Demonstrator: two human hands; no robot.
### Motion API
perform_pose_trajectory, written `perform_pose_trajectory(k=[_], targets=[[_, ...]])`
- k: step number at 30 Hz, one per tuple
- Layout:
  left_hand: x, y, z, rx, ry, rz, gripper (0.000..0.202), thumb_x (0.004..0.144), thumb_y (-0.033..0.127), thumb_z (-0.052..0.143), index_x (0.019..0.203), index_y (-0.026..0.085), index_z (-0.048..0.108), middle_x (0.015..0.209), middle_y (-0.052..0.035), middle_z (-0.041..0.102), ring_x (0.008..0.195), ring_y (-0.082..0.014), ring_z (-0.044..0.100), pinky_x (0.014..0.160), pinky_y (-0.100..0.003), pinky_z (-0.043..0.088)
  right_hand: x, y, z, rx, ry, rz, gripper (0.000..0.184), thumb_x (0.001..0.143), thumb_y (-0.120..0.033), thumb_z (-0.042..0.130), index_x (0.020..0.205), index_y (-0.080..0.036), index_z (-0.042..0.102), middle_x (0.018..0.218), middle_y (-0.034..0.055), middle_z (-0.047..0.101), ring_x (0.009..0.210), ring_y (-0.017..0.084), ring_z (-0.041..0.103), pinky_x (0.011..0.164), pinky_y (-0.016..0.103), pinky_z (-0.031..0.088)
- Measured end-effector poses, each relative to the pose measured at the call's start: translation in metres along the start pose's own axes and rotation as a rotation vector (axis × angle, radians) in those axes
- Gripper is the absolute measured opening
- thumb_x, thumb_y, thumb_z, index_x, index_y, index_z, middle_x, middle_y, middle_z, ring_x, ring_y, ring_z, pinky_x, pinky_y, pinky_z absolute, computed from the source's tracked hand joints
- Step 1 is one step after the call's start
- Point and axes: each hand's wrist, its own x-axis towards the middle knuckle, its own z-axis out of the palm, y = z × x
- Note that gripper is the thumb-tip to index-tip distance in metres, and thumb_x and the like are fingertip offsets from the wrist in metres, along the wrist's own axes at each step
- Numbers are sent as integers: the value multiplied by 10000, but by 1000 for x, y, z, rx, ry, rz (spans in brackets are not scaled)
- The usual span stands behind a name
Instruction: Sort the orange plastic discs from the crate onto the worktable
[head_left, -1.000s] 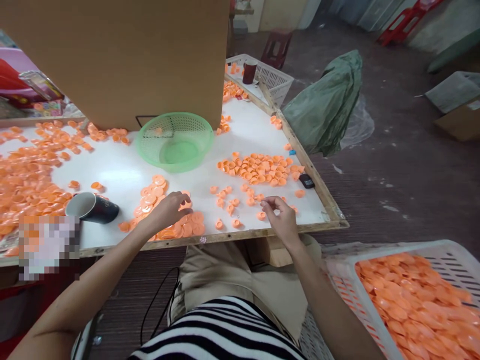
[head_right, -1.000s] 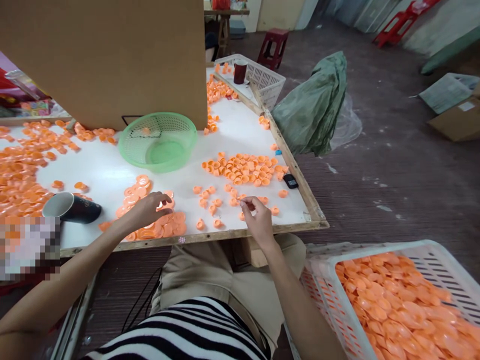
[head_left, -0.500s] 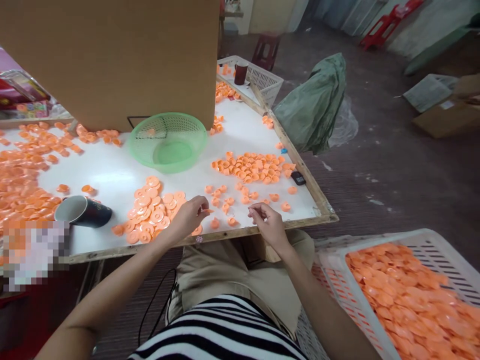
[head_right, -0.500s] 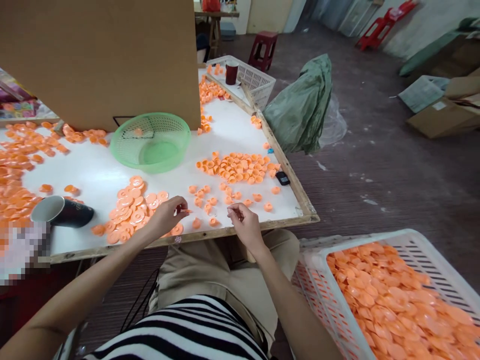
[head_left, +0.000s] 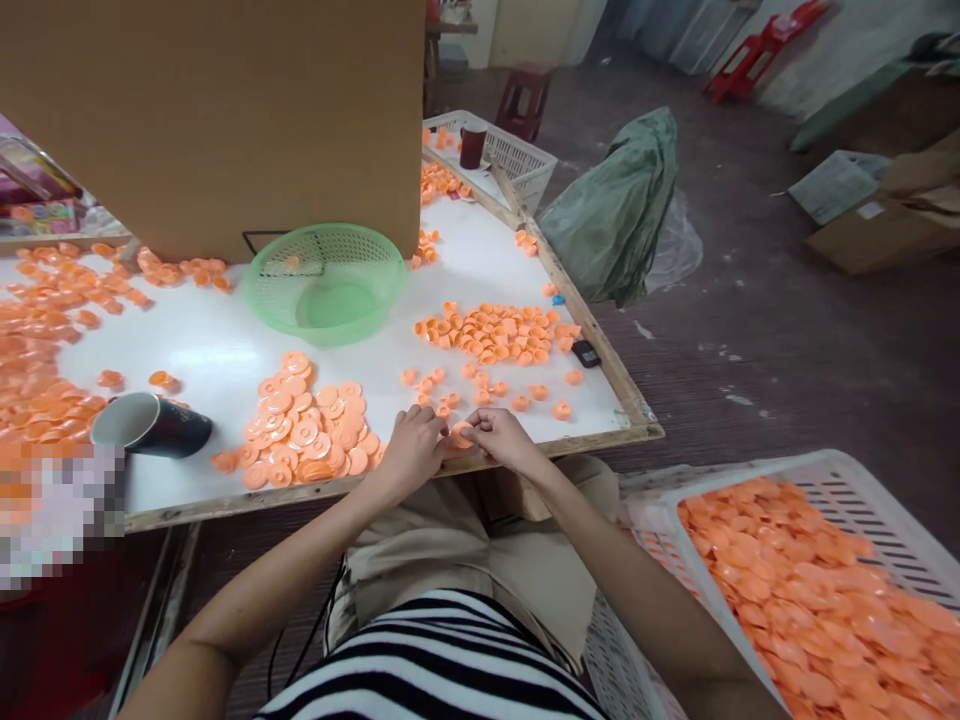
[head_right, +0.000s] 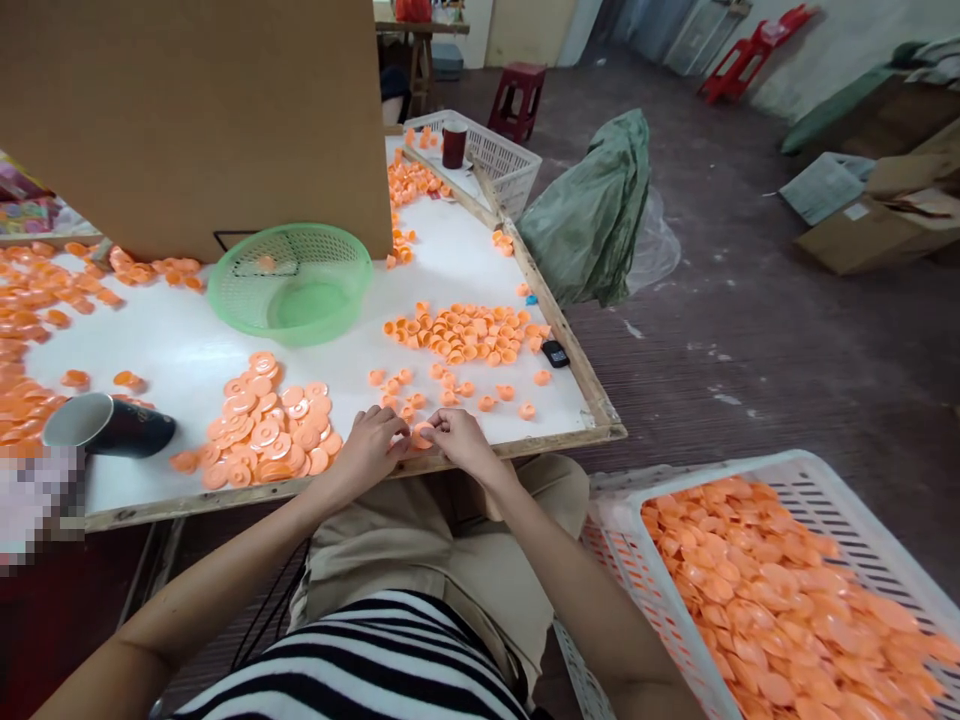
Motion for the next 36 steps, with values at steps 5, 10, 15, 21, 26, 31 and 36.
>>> perform_pose_trajectory(k=[5, 10, 15, 21, 26, 31, 36], targets=[[15, -2, -2, 40, -199, -41, 172, 871, 259, 548, 808, 147, 662, 879, -113, 670, 957, -265, 589, 838, -382, 389, 5, 0, 5, -359, 90, -72, 174, 776, -283, 702, 678, -174, 609, 686, 1, 648, 660, 134, 582, 594, 226, 363], [30, 2, -2, 15, -313, -90, 177, 854, 252, 542, 804, 143, 671, 806, -99, 700, 840, -249, 646, 852, -384, 399, 6, -1, -4, -360, 41, -56, 154, 783, -262, 702, 685, -176, 620, 662, -10, 641, 642, 127, 583, 572, 215, 344], [42, 14, 4, -69, -313, -166, 138, 827, 200, 557, 824, 139, 680, 855, -107, 719, 825, -231, 666, 759, -308, 436, 4, 2, -14, -239, 43, 11, 68, 779, -216, 693, 780, -182, 635, 591, -29, 633, 538, 126, 597, 539, 207, 386], [49, 13, 15, -307, -241, -242, 163, 777, 174, 624, 933, 145, 661, 837, -63, 727, 756, -183, 668, 623, -237, 427, 0, 6, -17, -87, 48, 34, 72, 858, -237, 611, 846, -178, 651, 651, 0, 678, 557, 147, 653, 550, 217, 460], [47, 14, 10, -425, -284, -309, 95, 814, 207, 622, 866, 131, 645, 756, -63, 715, 650, -158, 658, 561, -220, 425, 0, -1, -17, -373, 94, 55, 56, 842, -228, 656, 815, -180, 666, 761, 29, 711, 677, 163, 668, 631, 237, 449], [48, 19, 3, -655, -398, -407, 110, 855, 180, 585, 947, 120, 587, 645, -24, 675, 453, -111, 599, 486, -197, 430, 2, -4, -19, -470, 55, 23, 81, 838, -240, 668, 781, -183, 672, 829, 37, 719, 744, 167, 648, 641, 243, 409], [51, 15, 9, -732, -423, -423, 96, 817, 165, 649, 879, 119, 591, 622, -13, 659, 486, -105, 605, 472, -174, 416, 4, 4, -20, -362, 11, 1, 94, 824, -213, 669, 744, -173, 638, 767, 25, 699, 697, 147, 625, 596, 220, 387]])
